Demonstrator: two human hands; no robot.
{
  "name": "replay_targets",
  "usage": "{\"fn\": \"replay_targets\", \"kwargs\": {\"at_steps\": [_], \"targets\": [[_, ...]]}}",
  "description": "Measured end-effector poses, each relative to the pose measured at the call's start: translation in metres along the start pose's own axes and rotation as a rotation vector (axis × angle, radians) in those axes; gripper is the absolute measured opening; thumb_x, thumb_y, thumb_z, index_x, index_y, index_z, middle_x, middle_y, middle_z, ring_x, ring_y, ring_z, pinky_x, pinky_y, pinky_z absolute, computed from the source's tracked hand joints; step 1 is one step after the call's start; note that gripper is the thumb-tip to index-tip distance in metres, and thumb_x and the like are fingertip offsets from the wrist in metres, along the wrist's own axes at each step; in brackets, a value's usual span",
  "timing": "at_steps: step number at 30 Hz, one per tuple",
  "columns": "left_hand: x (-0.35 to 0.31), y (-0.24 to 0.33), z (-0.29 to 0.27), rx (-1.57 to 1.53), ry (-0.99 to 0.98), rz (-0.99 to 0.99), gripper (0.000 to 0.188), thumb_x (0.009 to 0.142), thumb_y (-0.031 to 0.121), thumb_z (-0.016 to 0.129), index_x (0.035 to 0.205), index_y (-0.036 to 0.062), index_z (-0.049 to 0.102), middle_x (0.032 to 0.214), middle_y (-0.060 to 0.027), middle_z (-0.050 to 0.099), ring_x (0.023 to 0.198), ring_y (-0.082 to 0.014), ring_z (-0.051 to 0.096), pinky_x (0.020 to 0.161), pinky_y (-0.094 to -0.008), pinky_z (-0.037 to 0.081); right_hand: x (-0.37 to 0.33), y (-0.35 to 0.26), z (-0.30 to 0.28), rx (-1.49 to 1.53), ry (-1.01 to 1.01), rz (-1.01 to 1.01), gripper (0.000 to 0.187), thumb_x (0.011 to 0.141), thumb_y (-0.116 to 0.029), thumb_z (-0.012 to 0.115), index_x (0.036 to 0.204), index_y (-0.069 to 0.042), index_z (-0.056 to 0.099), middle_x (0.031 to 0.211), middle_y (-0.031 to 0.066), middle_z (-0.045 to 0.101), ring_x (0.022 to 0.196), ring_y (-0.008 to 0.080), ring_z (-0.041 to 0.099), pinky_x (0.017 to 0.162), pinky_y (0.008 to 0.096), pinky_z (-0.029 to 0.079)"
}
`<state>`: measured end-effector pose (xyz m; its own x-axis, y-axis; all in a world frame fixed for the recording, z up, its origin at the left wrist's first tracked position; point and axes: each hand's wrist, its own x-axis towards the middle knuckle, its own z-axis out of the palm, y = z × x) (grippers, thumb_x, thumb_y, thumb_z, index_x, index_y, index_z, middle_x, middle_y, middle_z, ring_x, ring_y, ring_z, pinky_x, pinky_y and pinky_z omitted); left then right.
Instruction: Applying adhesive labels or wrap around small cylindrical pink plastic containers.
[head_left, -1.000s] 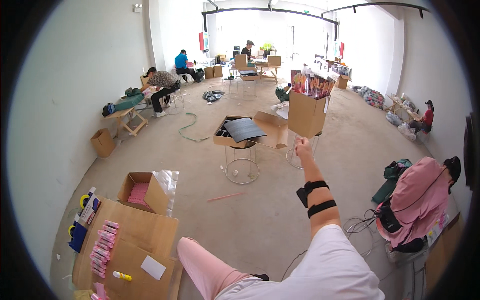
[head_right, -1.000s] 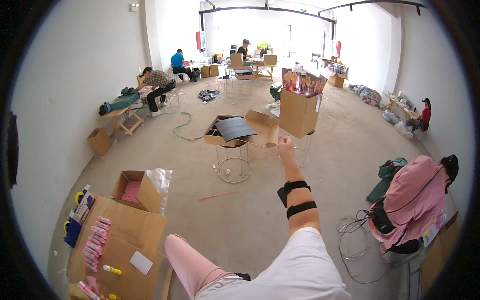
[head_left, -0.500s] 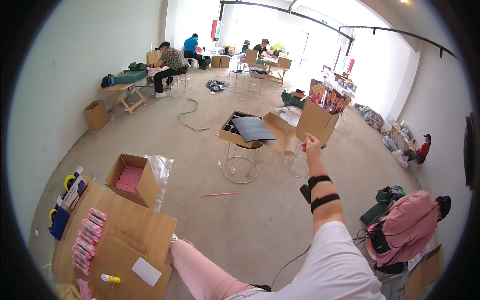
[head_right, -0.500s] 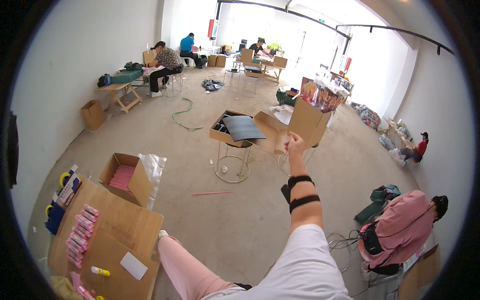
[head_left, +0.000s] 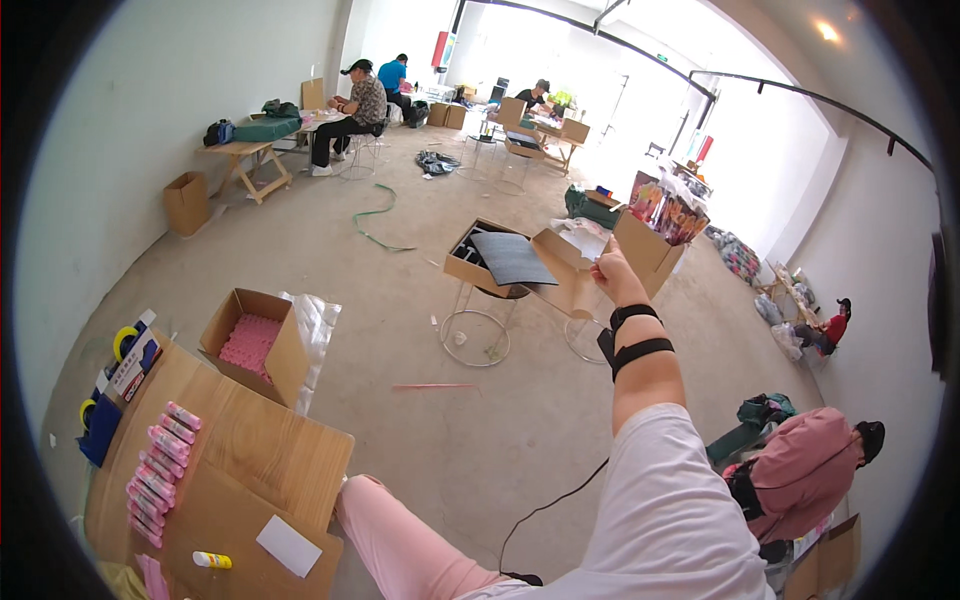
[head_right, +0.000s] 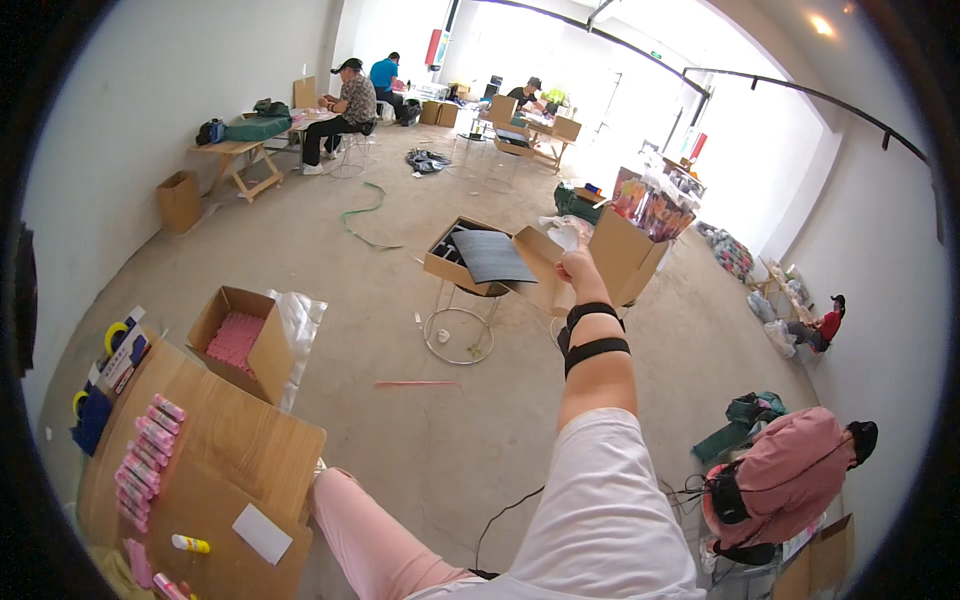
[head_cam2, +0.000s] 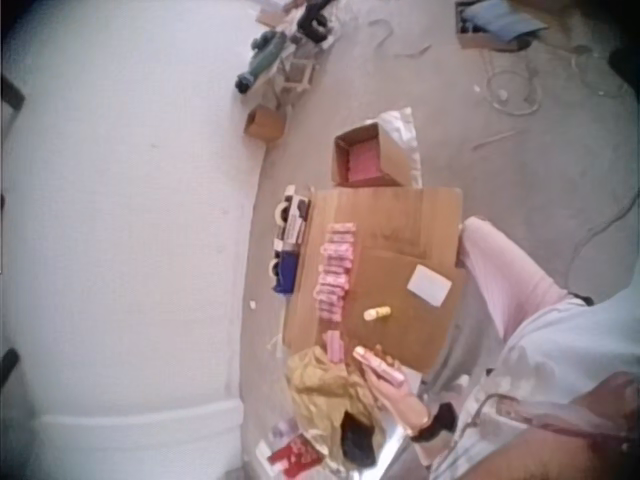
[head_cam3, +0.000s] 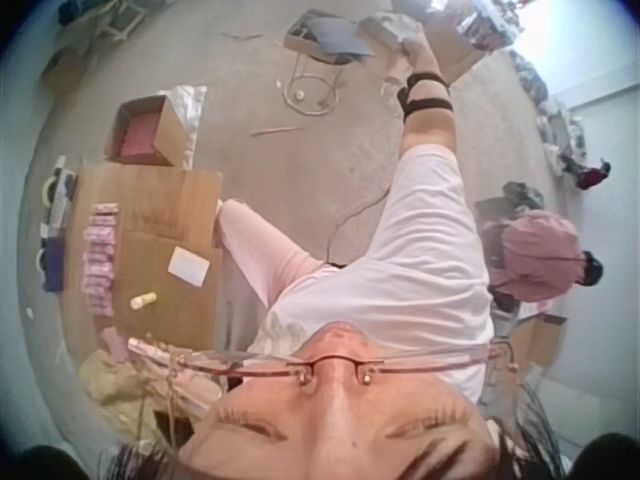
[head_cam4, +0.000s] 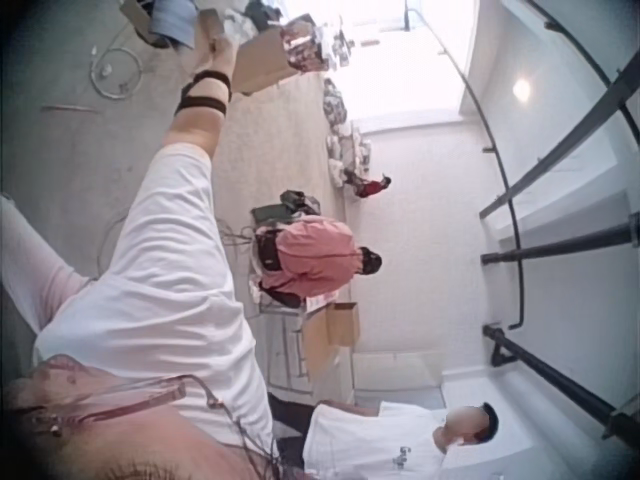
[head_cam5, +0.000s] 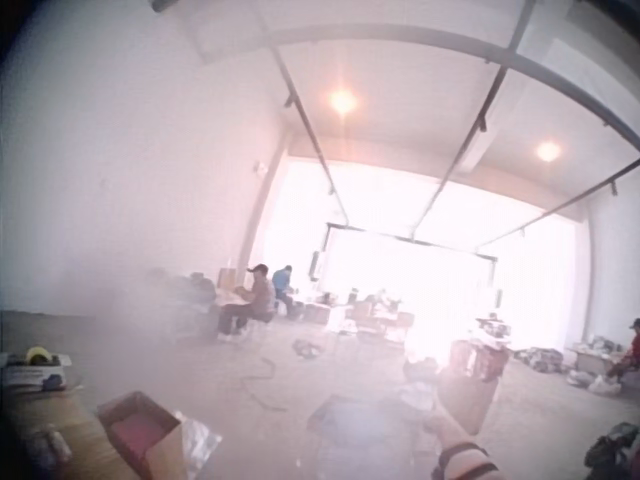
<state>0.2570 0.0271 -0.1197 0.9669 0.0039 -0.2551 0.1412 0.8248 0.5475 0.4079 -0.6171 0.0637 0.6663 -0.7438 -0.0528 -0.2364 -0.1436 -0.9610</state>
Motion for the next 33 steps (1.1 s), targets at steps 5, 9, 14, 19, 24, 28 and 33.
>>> {"fn": "replay_targets", "kwargs": {"at_steps": [5, 9, 14, 19, 24, 28, 33], "targets": [[-0.024, 0.015, -0.018, 0.009, 0.117, 0.113, 0.040, 0.094, 0.036, 0.043, 0.126, 0.0108, 0.046, 0.097, -0.0083, 0.060, 0.055, -0.0096, 0.050, 0.042, -0.0221, 0.042, 0.009, 0.008, 0.018, 0.000, -0.046, 0.020, 0.073, 0.087, 0.000, 0.044, 0.147, -0.025, 0.010, 0.069, 0.0032, 0.050, 0.055, 0.0102, 0.048, 0.049, 0.0241, 0.042], [-0.096, 0.048, -0.054, 0.037, 0.362, 0.313, 0.040, 0.094, 0.035, 0.043, 0.125, 0.0107, 0.047, 0.097, -0.0079, 0.060, 0.055, -0.0094, 0.049, 0.042, -0.0219, 0.041, -0.017, 0.039, 0.082, -0.061, -0.428, -0.235, 0.060, 0.088, -0.016, 0.056, 0.141, -0.010, 0.029, 0.070, 0.0003, 0.052, 0.057, 0.0074, 0.049, 0.049, 0.0224, 0.040], [-0.155, 0.053, -0.010, 0.046, 0.303, 0.404, 0.038, 0.094, 0.036, 0.045, 0.118, 0.0069, 0.047, 0.100, -0.0179, 0.061, 0.060, -0.0139, 0.055, 0.046, -0.0246, 0.044, -0.175, 0.041, 0.156, -0.129, -0.689, -0.411, 0.024, 0.091, -0.030, 0.056, 0.078, -0.009, 0.056, 0.059, -0.0058, 0.045, 0.049, 0.0046, 0.040, 0.042, 0.0208, 0.029], [-0.167, 0.052, 0.002, 0.074, 0.207, 0.452, 0.036, 0.096, 0.035, 0.041, 0.120, 0.0090, 0.047, 0.105, -0.0199, 0.060, 0.064, -0.0140, 0.056, 0.050, -0.0248, 0.044, -0.337, 0.101, 0.236, -0.108, -0.992, -0.322, 0.046, 0.094, -0.040, 0.048, 0.059, -0.009, 0.049, 0.046, -0.0037, 0.039, 0.041, 0.0056, 0.036, 0.039, 0.0238, 0.026], [-0.189, 0.045, 0.025, 0.071, 0.205, 0.525, 0.034, 0.096, 0.035, 0.042, 0.112, 0.0064, 0.052, 0.103, -0.0177, 0.061, 0.066, -0.0137, 0.055, 0.048, -0.0236, 0.043, -0.468, 0.082, 0.240, 0.012, -1.386, -0.411, 0.038, 0.095, -0.031, 0.047, 0.069, -0.004, 0.053, 0.056, -0.0008, 0.049, 0.047, 0.0059, 0.041, 0.044, 0.0233, 0.032], [-0.206, 0.039, 0.031, 0.124, 0.215, 0.541, 0.040, 0.098, 0.033, 0.036, 0.129, 0.0078, 0.038, 0.108, -0.0190, 0.059, 0.066, -0.0129, 0.055, 0.052, -0.0242, 0.043, -0.531, 0.038, 0.214, 0.287, -1.607, -0.539, 0.015, 0.092, -0.011, 0.053, 0.081, 0.000, 0.052, 0.067, -0.0007, 0.052, 0.055, 0.0051, 0.045, 0.048, 0.0222, 0.035], [-0.215, 0.034, 0.042, 0.223, 0.227, 0.660, 0.041, 0.098, 0.033, 0.035, 0.130, 0.0077, 0.038, 0.106, -0.0162, 0.059, 0.069, -0.0113, 0.054, 0.055, -0.0237, 0.045, -0.553, 0.036, 0.192, 0.341, -1.695, -0.556, 0.013, 0.087, -0.007, 0.061, 0.083, -0.002, 0.050, 0.068, 0.0001, 0.053, 0.057, 0.0051, 0.047, 0.050, 0.0222, 0.038]]}}
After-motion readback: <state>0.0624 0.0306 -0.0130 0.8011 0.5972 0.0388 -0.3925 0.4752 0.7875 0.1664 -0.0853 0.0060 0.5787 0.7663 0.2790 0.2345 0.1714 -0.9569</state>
